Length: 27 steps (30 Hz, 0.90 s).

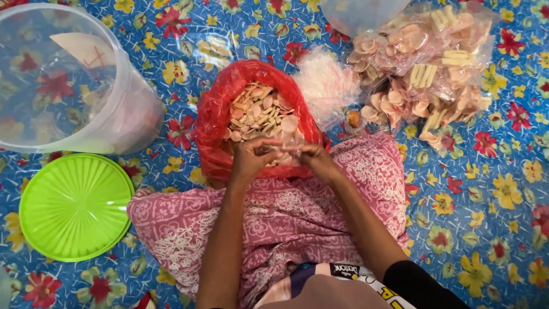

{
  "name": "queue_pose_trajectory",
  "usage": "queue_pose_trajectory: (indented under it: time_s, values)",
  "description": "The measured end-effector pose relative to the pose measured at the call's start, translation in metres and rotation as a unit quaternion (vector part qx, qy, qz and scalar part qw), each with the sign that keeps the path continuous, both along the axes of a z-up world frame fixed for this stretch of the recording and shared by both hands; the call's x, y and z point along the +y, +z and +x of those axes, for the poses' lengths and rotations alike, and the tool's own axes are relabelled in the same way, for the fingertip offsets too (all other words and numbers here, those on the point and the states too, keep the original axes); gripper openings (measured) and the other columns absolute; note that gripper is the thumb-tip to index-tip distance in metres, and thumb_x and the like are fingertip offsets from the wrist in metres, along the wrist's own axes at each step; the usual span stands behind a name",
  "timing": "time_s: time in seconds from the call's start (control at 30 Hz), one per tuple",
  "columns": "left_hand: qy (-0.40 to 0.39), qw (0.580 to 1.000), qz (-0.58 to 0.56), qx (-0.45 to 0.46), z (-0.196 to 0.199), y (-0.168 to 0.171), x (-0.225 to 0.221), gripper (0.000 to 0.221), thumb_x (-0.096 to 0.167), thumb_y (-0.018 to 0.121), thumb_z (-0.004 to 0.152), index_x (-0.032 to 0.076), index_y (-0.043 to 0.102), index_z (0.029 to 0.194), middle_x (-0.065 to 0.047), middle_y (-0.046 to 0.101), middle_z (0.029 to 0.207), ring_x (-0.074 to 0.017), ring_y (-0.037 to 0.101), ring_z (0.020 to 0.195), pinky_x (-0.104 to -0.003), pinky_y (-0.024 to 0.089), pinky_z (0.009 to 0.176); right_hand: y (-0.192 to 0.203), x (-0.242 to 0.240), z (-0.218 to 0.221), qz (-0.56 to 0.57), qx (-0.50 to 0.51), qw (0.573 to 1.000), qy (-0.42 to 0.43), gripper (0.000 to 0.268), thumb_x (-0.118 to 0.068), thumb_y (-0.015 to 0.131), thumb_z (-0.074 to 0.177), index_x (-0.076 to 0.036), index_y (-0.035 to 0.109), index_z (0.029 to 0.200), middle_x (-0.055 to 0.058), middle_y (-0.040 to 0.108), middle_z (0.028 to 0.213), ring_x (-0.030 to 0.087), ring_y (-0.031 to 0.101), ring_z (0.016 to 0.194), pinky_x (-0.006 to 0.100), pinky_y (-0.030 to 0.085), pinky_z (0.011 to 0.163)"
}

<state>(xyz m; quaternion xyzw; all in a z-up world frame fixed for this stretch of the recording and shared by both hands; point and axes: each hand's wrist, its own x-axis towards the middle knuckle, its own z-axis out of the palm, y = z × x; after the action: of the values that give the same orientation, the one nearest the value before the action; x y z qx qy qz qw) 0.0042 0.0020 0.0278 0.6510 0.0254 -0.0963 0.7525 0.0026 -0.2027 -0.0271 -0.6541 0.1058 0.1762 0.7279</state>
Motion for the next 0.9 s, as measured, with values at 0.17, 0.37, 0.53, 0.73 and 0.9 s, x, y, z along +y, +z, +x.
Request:
queue_pose_trajectory:
  time_s: [0.17,0.37,0.53,0.73,0.9]
  values:
    - [0.109,0.993,0.041,-0.028,0.015,-0.029,0.002,0.028,0.005,0.081,0.063,0.010,0.073,0.090,-0.006,0.068,0.069,-0.0056,0.059,0.052,-0.018,0.050,0.045,0.049,0.016,0.037,-0.028,-0.078,0.996,0.043,0.018,-0.005,0.065,0.083,-0.008,0.069,0.100,0.002,0.063,0.072,0.007,0.059,0.064,0.020,0.050,0.061]
    - [0.233,0.972,0.033,-0.003,0.025,-0.047,0.012,0.026,0.006,0.080,0.067,0.009,0.072,0.092,-0.008,0.070,0.079,-0.0087,0.063,0.066,-0.022,0.055,0.054,-0.014,0.021,0.126,-0.238,-0.335,0.894,0.176,0.023,-0.002,0.058,0.088,-0.008,0.066,0.107,0.013,0.062,0.086,0.028,0.063,0.084,0.036,0.051,0.071]
    - [0.248,0.968,-0.025,0.036,0.026,-0.038,0.015,0.025,0.005,0.078,0.068,0.009,0.071,0.093,-0.007,0.069,0.080,-0.0080,0.063,0.066,-0.020,0.056,0.055,-0.039,0.030,0.170,-0.345,-0.399,0.789,0.315,0.032,0.003,0.055,0.082,-0.007,0.061,0.112,0.019,0.060,0.102,0.042,0.059,0.096,0.049,0.048,0.080]
    - [0.247,0.967,-0.042,0.037,0.029,-0.033,0.020,0.026,0.005,0.079,0.068,0.008,0.071,0.093,-0.010,0.069,0.080,-0.0105,0.064,0.067,-0.023,0.058,0.056,-0.059,0.018,0.196,-0.547,-0.492,0.577,0.355,0.027,-0.019,0.057,0.083,-0.016,0.058,0.110,0.005,0.057,0.106,0.032,0.058,0.091,0.039,0.053,0.068]
    - [0.232,0.971,-0.038,0.030,0.029,-0.030,0.022,0.026,0.005,0.079,0.068,0.008,0.071,0.093,-0.011,0.069,0.080,-0.0112,0.065,0.069,-0.023,0.058,0.056,-0.088,0.010,0.210,-0.611,-0.504,0.492,0.361,0.043,-0.033,0.063,0.074,-0.027,0.053,0.115,-0.001,0.054,0.100,0.027,0.059,0.083,0.039,0.053,0.059]
